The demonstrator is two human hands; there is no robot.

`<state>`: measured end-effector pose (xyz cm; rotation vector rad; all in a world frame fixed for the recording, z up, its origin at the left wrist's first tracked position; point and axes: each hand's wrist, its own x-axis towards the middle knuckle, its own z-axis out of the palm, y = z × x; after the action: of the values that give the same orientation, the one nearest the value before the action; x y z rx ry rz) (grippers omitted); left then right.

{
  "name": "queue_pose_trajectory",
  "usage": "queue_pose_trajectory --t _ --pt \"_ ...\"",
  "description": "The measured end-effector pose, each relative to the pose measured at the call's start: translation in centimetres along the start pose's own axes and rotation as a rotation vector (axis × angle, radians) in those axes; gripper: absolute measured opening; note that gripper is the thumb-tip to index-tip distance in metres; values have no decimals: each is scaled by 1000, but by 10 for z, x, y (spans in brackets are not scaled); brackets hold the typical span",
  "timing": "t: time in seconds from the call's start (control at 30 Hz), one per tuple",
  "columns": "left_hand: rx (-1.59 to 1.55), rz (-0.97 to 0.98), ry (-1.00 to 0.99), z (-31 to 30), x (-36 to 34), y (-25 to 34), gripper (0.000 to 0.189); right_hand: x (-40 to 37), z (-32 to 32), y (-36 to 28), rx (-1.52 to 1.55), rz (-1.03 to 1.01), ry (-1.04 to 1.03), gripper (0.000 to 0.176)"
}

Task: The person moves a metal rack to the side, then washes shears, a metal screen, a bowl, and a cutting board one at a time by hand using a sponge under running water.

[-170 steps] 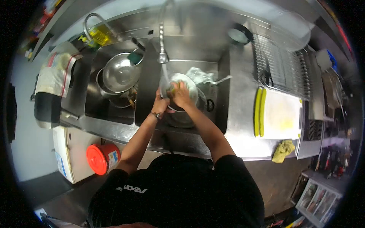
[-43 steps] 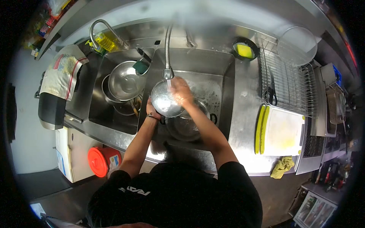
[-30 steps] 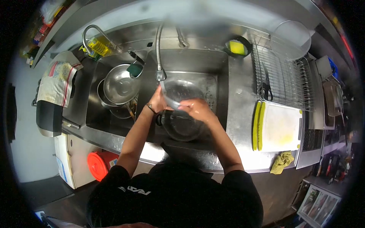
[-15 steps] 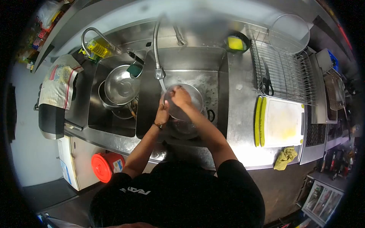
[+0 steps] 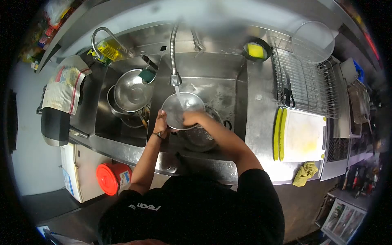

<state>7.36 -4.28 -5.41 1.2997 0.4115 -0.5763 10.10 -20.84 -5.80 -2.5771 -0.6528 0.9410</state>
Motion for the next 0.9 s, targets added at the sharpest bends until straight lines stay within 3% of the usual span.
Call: queue_pose_trajectory --t 0.03,0.07,0.13,0.2,0.23,0.27,0.33,0.37,0.4,0.43,0.5,0.53,0.6,0.63,0.67,0.73,0.77,0.8,0.83,0.87,0.9 --pt "47 40 23 1 4 -6 50 -12 -16 7 0 119 70 33" --pt "99 78 46 1 8 -12 49 11 -3 22 161 278 427 37" --pt "258 88 143 15 9 -5 49 -11 -26 -8 153 153 472 46" --pt "299 427 128 3 42 -23 48 24 36 -8 191 -233 564 56" --pt "62 344 77 7 34 -10 48 32 27 -1 272 -323 277 60" --pt "63 347 77 8 30 -5 48 31 24 11 270 -325 280 60" --pt "231 499 102 5 29 -3 47 3 8 23 -103 61 445 60" --pt "378 574 98 2 37 -6 46 0 8 16 -208 136 546 62" --pt "381 576 95 3 38 -5 46 10 22 16 -206 139 550 62" --pt "369 580 100 5 39 -3 46 12 27 7 -220 -172 533 62" --pt "359 575 107 9 37 -2 46 -14 11 -5 39 -59 243 63" --pt "406 624 112 11 33 -1 47 -10 16 3 45 -57 240 63" --pt "496 725 124 14 28 2 49 1 27 22 -245 100 630 61" --pt "494 730 121 10 35 -1 49 -9 22 -1 -199 199 620 60" --pt "517 729 128 4 42 -4 48 -23 14 -16 -95 173 401 58" --pt "541 722 136 -13 50 -13 47 -13 37 -9 491 -367 379 55" --pt "439 620 117 -20 52 -16 47 -19 43 -4 493 -363 380 55" --pt "337 519 95 -29 57 -18 46 -50 21 -16 290 -267 323 44" --pt "447 442 141 -46 70 -22 51 -69 9 -22 85 -171 261 37" --pt "445 441 134 -36 55 -11 51 -65 21 -15 84 -164 261 37" --pt "292 264 173 -16 23 12 52 -55 38 -4 131 -229 578 31"
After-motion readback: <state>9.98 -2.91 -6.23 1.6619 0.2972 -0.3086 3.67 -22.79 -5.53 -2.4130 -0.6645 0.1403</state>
